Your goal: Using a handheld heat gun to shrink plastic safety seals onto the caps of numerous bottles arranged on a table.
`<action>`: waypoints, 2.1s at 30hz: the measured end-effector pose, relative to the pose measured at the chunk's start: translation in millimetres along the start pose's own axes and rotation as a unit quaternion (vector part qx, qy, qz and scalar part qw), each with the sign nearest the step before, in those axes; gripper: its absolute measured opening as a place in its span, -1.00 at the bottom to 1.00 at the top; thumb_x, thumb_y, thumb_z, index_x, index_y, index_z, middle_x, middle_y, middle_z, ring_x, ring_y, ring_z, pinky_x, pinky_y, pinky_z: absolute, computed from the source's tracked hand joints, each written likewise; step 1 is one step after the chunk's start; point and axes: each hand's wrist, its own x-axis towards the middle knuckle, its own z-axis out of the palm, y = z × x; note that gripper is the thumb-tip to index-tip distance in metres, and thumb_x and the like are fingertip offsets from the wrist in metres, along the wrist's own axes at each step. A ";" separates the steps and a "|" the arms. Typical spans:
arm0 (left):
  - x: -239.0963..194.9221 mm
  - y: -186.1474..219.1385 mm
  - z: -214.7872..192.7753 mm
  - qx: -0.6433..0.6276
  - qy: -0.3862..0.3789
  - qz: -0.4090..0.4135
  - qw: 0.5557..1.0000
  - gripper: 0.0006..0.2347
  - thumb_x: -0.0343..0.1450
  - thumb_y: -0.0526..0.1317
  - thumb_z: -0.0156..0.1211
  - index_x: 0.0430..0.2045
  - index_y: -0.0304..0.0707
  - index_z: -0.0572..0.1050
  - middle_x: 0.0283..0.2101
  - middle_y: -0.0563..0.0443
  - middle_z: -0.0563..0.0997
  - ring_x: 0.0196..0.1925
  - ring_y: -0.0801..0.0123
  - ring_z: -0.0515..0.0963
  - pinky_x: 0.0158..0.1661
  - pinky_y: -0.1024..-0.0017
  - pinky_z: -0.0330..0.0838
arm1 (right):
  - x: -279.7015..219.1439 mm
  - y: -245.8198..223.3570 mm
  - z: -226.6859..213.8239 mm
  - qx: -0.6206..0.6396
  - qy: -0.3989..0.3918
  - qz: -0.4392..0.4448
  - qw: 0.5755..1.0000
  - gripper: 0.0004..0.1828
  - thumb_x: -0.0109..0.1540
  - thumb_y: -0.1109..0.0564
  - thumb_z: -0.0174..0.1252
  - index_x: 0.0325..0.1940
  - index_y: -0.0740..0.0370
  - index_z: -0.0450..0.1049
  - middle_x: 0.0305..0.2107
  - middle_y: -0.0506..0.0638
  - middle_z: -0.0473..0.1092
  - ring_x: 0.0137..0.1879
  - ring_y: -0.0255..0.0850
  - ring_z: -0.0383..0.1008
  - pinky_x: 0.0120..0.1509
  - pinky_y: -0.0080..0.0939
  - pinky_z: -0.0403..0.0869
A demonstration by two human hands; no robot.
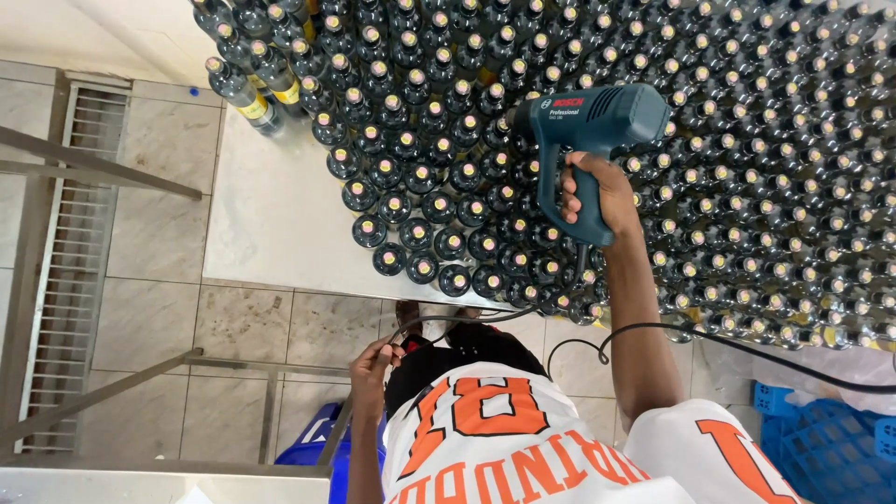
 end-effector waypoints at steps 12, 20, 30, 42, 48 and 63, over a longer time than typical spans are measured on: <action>55.5 137.8 76.9 0.015 -0.107 0.144 0.984 -0.74 0.63 -0.19 0.15 0.06 -0.39 0.68 -0.02 -0.32 0.80 0.14 0.06 0.76 0.28 0.07 0.51 | -46.9 5.8 -28.1 0.122 -0.018 -0.129 0.984 -0.79 0.49 0.05 0.01 0.13 0.18 0.41 -0.55 0.06 0.29 -0.61 -0.16 0.40 -0.63 -0.15 0.51; 271.1 126.6 291.5 0.458 -0.225 0.419 0.751 -0.45 0.72 -0.33 -0.10 0.67 -0.29 -0.09 0.68 -0.27 0.09 0.73 -0.04 0.01 0.61 0.04 0.03 | -69.6 13.3 -42.9 0.174 -0.057 -0.185 0.965 -0.75 0.52 0.03 -0.07 0.18 0.19 0.39 -0.47 -0.01 0.32 -0.55 -0.26 0.44 -0.59 -0.25 0.57; 232.9 172.8 251.2 0.217 -0.040 0.404 0.888 -0.45 0.80 -0.34 -0.33 0.69 -0.17 -0.39 0.74 -0.22 -0.21 0.76 -0.09 -0.20 0.66 -0.08 -0.11 | -42.5 31.3 -38.1 0.164 0.012 -0.083 0.983 -0.85 0.42 0.08 0.06 0.01 0.15 0.44 -0.56 0.02 0.28 -0.62 -0.19 0.37 -0.66 -0.17 0.46; 192.0 185.0 247.0 0.224 -0.082 0.359 0.902 -0.43 0.78 -0.34 -0.31 0.67 -0.13 -0.40 0.71 -0.16 -0.06 0.70 -0.15 0.05 0.48 -0.26 0.29 | -6.5 39.1 -22.6 0.156 -0.002 -0.015 0.988 -0.90 0.42 0.13 0.09 -0.05 0.19 0.45 -0.57 0.02 0.33 -0.62 -0.21 0.39 -0.64 -0.19 0.42; 108.4 158.9 243.7 0.084 -0.266 0.154 0.948 -0.32 0.66 0.07 -0.06 0.65 -0.20 -0.16 0.49 -0.36 0.37 0.45 -0.12 0.50 0.32 -0.17 0.50 | 12.8 37.1 -49.9 0.192 -0.039 0.023 0.980 -0.84 0.41 0.08 0.08 0.00 0.18 0.47 -0.55 -0.05 0.31 -0.62 -0.29 0.37 -0.65 -0.26 0.42; 21.0 86.4 151.8 0.026 -0.410 0.029 0.911 -0.56 0.72 0.08 -0.12 0.35 -0.18 0.50 0.12 -0.20 0.65 0.37 -0.01 0.54 0.42 -0.19 0.24 | 37.7 49.9 -3.6 0.176 -0.057 0.002 0.983 -0.86 0.44 0.10 0.08 0.00 0.19 0.45 -0.54 -0.05 0.34 -0.58 -0.30 0.40 -0.58 -0.27 0.46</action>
